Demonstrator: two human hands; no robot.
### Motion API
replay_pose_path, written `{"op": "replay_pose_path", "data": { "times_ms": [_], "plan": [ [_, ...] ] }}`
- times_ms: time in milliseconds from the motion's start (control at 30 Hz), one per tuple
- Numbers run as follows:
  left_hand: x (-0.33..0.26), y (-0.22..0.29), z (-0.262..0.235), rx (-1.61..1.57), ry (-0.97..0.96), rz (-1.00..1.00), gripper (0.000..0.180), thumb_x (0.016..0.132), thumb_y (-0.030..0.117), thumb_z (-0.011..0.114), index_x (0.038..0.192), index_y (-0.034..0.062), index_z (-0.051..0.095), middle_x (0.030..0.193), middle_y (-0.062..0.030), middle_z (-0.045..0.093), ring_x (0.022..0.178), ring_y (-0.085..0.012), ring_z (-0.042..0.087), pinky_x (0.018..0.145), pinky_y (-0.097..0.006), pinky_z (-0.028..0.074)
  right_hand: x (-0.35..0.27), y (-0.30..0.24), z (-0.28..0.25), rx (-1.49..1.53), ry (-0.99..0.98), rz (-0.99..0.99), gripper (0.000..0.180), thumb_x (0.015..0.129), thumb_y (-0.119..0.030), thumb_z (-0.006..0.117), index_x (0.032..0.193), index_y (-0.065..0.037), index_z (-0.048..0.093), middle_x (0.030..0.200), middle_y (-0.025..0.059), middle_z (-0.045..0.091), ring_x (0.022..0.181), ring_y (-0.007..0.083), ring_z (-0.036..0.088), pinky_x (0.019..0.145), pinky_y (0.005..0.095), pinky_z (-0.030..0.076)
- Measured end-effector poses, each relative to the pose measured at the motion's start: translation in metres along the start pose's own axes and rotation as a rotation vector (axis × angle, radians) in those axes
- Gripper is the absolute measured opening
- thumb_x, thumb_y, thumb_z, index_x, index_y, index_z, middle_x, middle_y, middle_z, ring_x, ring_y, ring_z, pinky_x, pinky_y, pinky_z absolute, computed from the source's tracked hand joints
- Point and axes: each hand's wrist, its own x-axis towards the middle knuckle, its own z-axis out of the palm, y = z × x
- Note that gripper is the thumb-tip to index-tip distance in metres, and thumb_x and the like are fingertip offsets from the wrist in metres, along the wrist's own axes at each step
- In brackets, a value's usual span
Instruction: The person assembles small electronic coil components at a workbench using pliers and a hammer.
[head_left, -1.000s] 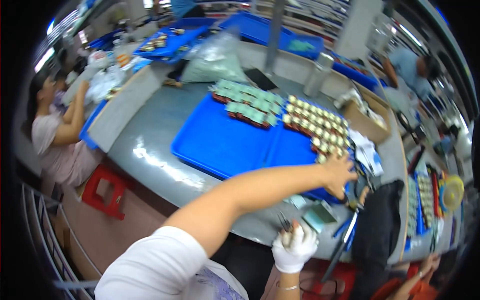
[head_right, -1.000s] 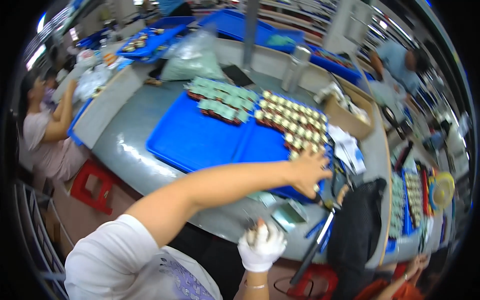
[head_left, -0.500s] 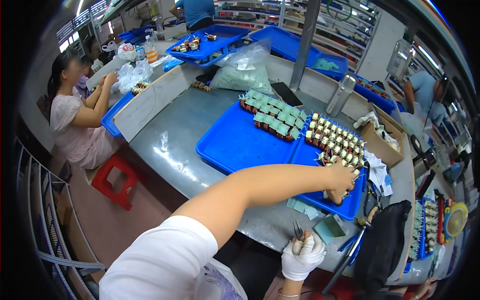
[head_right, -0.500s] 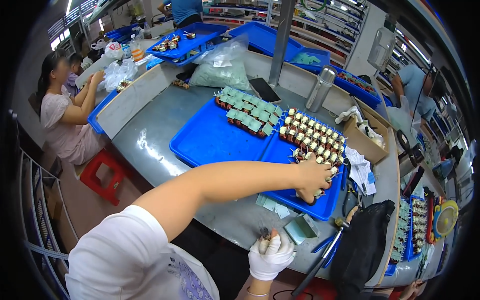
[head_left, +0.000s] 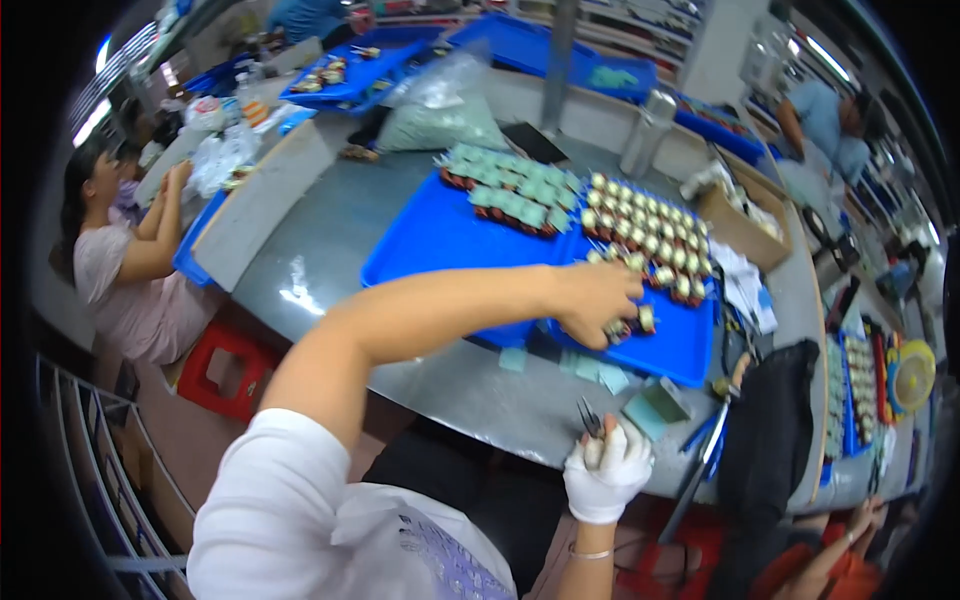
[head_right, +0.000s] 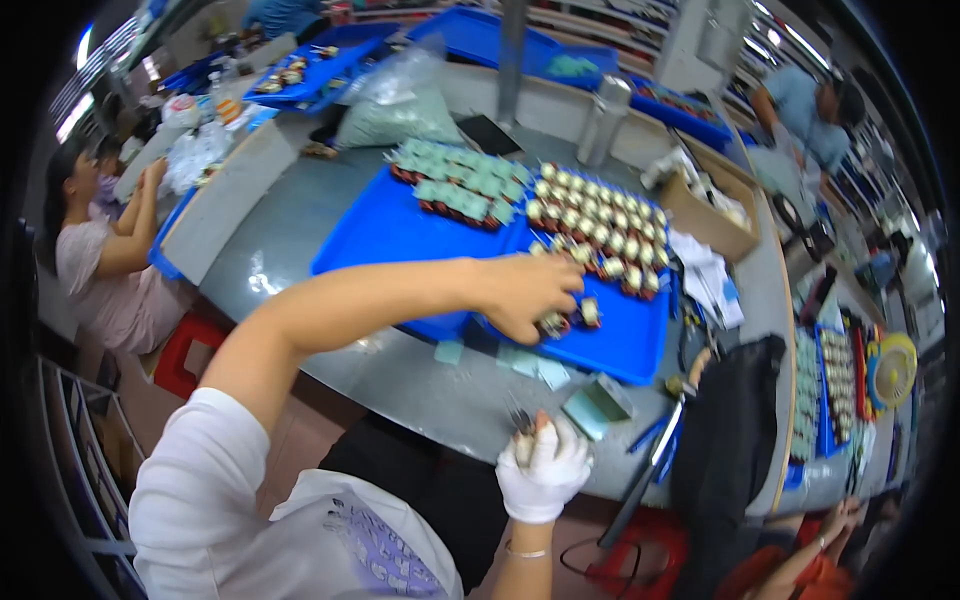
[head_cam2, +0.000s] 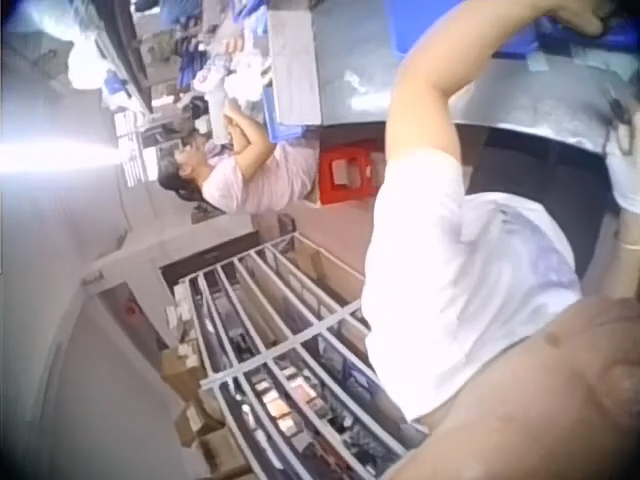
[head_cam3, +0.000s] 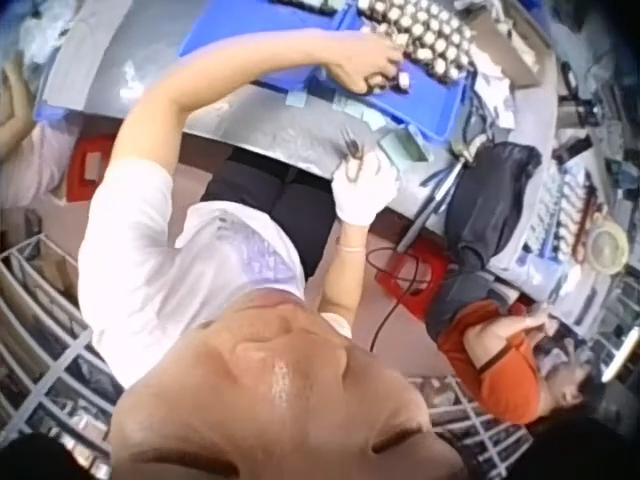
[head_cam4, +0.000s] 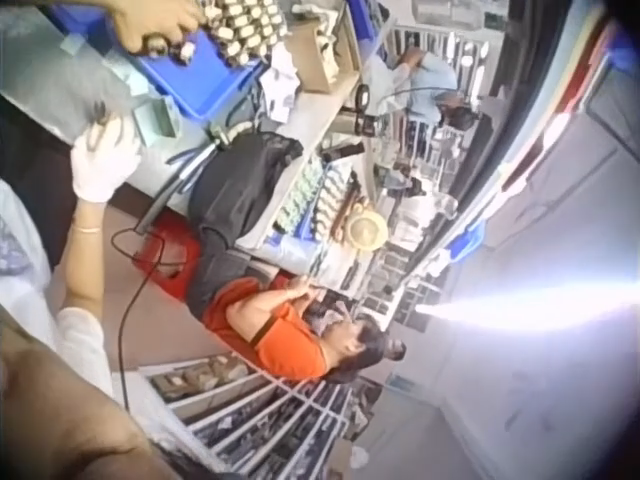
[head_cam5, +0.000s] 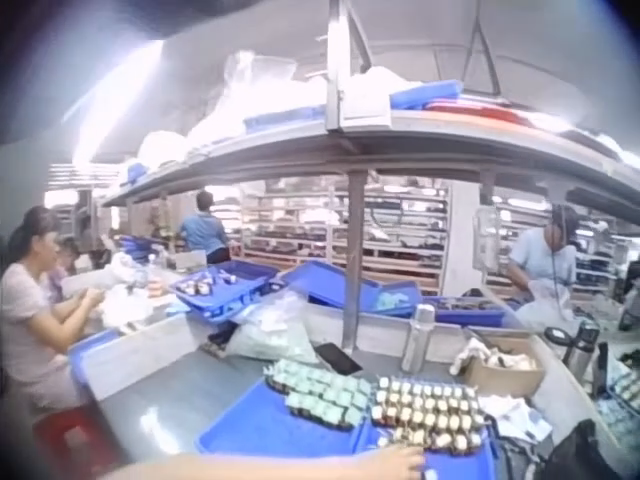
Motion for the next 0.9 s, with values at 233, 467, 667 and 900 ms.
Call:
{"op": "replay_pose_path", "data": {
  "times_ms": [233, 467, 667, 900],
  "plan": [
    [-0.059, 0.026, -0.012, -0.286, 0.274, -0.266, 0.046, 0.066, 0.001, 0.07, 0.111, 0.0018, 0.062, 0.128, -0.0168, 0.057, 0.125, -0.0339, 0.051, 0.107, -0.044, 0.04, 0.0, 0.0, 0.003, -0.011, -0.036, 0.038, 0.059, 0.06, -0.02, 0.075, 0.118, -0.013, 0.063, 0.11, 0.0068, 0.06, 0.089, 0.0317, 0.056, 0.076, 0.0483, 0.044],
    [-0.112, 0.083, -0.008, -1.293, 0.422, -0.546, 0.049, 0.085, -0.002, 0.066, 0.131, 0.0039, 0.053, 0.112, -0.0101, 0.058, 0.104, -0.0168, 0.06, 0.094, -0.032, 0.048, 0.004, -0.001, -0.006, 0.087, -0.051, 0.083, 0.05, 0.062, -0.01, 0.074, 0.111, -0.008, 0.064, 0.104, 0.0103, 0.06, 0.091, 0.0326, 0.058, 0.078, 0.0441, 0.046],
    [-0.134, 0.115, 0.02, -1.681, 0.435, -0.621, 0.046, 0.083, 0.002, 0.069, 0.126, 0.0012, 0.052, 0.101, -0.0093, 0.062, 0.092, -0.0173, 0.063, 0.079, -0.031, 0.056, 0.012, -0.042, -0.031, 0.907, -0.208, 0.716, 0.028, 0.085, -0.005, 0.073, 0.11, 0.002, 0.061, 0.098, 0.0056, 0.064, 0.081, 0.0113, 0.055, 0.074, 0.025, 0.048],
    [-0.139, 0.139, 0.037, -1.76, 0.39, -0.482, 0.041, 0.09, 0.001, 0.065, 0.129, -0.0005, 0.052, 0.116, -0.0089, 0.061, 0.107, -0.0158, 0.06, 0.094, -0.03, 0.05, 0.022, -0.065, -0.031, 1.118, -0.284, 0.845, 0.03, 0.085, -0.001, 0.071, 0.112, -0.002, 0.058, 0.087, -0.0021, 0.055, 0.073, 0.0037, 0.047, 0.064, 0.0188, 0.042]
  ]
}}
